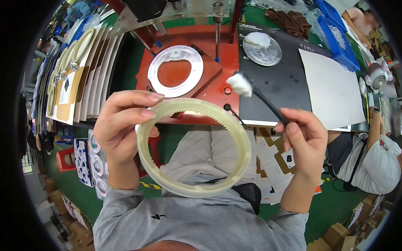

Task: Apply adhesive to a ring-shaped component and use a pressing machine for assembly.

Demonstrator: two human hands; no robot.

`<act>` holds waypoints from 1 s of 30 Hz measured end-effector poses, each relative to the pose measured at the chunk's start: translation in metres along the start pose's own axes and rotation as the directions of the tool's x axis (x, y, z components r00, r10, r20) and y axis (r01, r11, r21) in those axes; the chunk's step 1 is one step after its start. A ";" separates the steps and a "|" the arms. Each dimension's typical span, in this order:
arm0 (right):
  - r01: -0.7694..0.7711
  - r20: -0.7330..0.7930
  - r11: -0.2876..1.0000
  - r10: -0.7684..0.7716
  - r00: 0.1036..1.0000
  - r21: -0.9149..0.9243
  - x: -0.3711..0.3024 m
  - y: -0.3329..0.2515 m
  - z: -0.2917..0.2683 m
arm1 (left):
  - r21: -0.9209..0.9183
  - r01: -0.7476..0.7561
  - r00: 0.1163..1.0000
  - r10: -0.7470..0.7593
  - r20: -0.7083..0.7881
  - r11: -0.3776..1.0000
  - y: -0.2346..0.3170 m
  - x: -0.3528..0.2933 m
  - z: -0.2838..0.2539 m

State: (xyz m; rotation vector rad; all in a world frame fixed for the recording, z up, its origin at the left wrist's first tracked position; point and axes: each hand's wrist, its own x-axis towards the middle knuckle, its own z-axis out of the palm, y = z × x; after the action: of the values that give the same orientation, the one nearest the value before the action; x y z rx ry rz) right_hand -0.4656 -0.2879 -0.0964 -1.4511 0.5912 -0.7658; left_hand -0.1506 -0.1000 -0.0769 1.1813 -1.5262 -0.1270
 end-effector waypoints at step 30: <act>0.422 0.605 0.540 0.218 0.766 -0.728 0.017 -0.124 0.035 | 0.213 -0.281 0.898 0.178 0.403 0.936 0.032 0.007 -0.002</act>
State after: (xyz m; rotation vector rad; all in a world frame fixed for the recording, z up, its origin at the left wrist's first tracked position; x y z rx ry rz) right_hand -0.4402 -0.2738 0.0300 -2.5453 0.3037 0.0661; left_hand -0.1664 -0.0882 -0.0509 1.2193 -2.0678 0.0150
